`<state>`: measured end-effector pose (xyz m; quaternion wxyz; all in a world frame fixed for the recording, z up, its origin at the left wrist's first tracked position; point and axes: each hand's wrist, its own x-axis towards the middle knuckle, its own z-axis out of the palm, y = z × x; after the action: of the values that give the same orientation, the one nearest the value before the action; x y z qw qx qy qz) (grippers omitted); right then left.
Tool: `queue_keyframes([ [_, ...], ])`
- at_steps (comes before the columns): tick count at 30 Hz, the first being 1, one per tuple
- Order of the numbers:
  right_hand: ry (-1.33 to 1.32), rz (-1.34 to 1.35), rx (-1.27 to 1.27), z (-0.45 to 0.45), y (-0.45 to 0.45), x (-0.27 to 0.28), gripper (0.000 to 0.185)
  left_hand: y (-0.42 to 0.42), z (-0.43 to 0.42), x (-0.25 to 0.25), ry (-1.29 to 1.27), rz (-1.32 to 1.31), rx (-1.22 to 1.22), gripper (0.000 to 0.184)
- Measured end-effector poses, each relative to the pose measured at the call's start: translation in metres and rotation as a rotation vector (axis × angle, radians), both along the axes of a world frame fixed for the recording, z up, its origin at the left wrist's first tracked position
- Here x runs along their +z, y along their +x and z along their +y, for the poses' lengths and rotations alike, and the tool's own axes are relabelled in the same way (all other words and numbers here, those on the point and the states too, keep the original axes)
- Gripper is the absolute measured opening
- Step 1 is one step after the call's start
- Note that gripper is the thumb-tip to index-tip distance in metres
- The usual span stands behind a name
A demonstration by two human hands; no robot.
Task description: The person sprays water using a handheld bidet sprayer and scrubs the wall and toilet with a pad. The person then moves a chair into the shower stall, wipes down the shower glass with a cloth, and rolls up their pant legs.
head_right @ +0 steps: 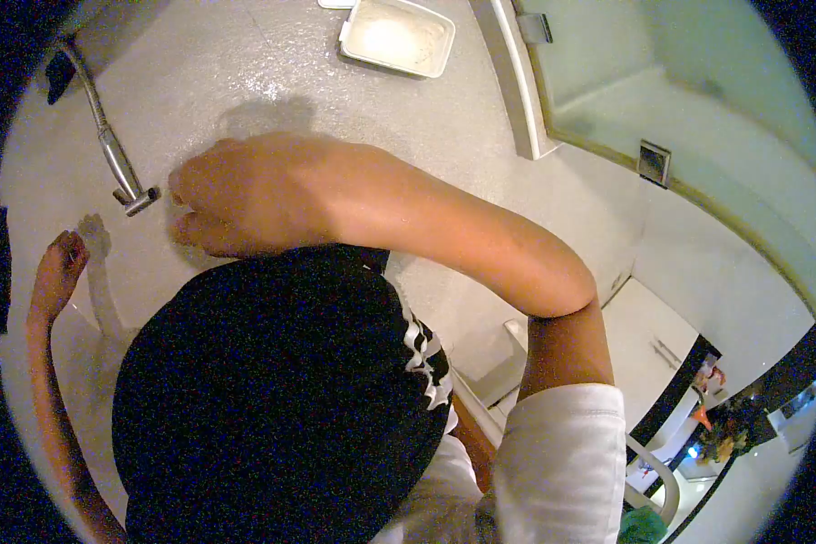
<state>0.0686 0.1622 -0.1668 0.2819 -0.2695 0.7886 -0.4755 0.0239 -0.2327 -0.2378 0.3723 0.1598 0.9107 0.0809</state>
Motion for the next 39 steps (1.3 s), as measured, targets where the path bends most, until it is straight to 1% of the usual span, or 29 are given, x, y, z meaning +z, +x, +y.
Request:
queue_keyframes([
  [2,-0.014,0.026,0.015,-0.003,0.001,0.003,0.039,0.0,-0.002,0.001,0.02,-0.001,0.02,0.013],
  [4,0.025,-0.125,-0.038,-0.006,-0.002,0.015,0.04,0.0,-0.002,0.002,0.037,0.0,0.036,0.013],
  [6,0.067,-0.128,-0.046,-0.005,-0.001,0.01,0.04,0.0,0.0,0.003,0.112,0.039,0.027,0.013],
  [8,0.1,-0.119,-0.044,-0.006,-0.009,0.017,0.04,-0.005,0.005,0.008,0.095,0.078,-0.005,0.012],
  [10,0.376,-0.267,-0.017,-0.005,-0.015,0.029,0.035,-0.014,0.009,0.01,0.08,0.104,-0.088,0.012],
  [11,0.382,-0.262,-0.016,-0.005,-0.012,0.031,0.035,-0.015,0.008,0.013,0.086,0.108,-0.085,0.012],
  [13,0.185,0.163,-0.037,0.004,0.004,0.029,0.028,-0.017,0.016,0.013,0.135,0.11,-0.018,0.013],
  [14,0.195,0.165,-0.032,0.001,0.007,0.036,0.028,-0.02,0.018,0.014,0.146,0.111,-0.013,0.013],
  [16,0.278,0.193,-0.211,-0.014,0.008,0.049,0.02,-0.02,0.015,0.019,0.094,0.071,0.069,0.014],
  [17,0.258,0.183,-0.198,-0.018,0.006,0.047,0.02,-0.019,0.012,0.019,0.073,0.063,0.083,0.014],
  [19,0.375,0.243,-0.114,-0.022,0.009,0.041,0.017,-0.019,0.005,0.016,0.0,0.042,0.047,0.014],
  [20,0.349,0.222,-0.116,-0.024,0.01,0.039,0.017,-0.018,-0.004,0.009,-0.019,0.032,0.032,0.015],
  [22,0.33,-0.013,-0.096,-0.023,0.008,0.041,0.017,-0.008,-0.006,0.004,-0.022,0.007,0.052,0.015],
  [24,0.313,-0.006,-0.119,-0.021,0.008,0.039,0.017,-0.009,-0.001,0.008,-0.004,-0.061,0.067,0.016],
  [29,0.285,-0.028,-0.17,-0.021,0.009,0.034,0.016,-0.013,-0.003,0.005,-0.02,-0.033,0.044,0.017],
  [31,0.241,0.098,-0.124,-0.02,0.009,0.027,0.019,-0.02,-0.002,0.004,-0.033,-0.034,0.048,0.017],
  [32,0.235,0.075,-0.127,-0.019,0.008,0.023,0.019,-0.022,-0.007,-0.001,-0.016,-0.004,0.009,0.018],
  [34,0.1,0.015,-0.144,-0.019,0.007,0.016,0.027,-0.025,-0.012,-0.004,-0.014,0.006,-0.024,0.019],
  [35,0.09,-0.001,-0.135,-0.02,0.011,0.019,0.027,-0.027,-0.009,-0.001,0.014,0.038,-0.076,0.02],
  [36,0.098,-0.108,-0.208,-0.019,0.01,0.024,0.028,-0.032,-0.008,0.0,0.047,0.086,-0.119,0.021],
  [37,0.113,-0.213,-0.276,-0.016,0.006,0.029,0.031,-0.039,-0.008,-0.003,0.044,0.088,-0.094,0.021],
  [38,0.183,-0.354,-0.245,-0.014,0.002,0.034,0.029,-0.042,-0.01,-0.008,0.084,0.127,-0.122,0.022],
  [39,0.187,-0.358,-0.215,-0.011,0.003,0.035,0.029,-0.041,-0.009,-0.006,0.122,0.163,-0.149,0.022],
])
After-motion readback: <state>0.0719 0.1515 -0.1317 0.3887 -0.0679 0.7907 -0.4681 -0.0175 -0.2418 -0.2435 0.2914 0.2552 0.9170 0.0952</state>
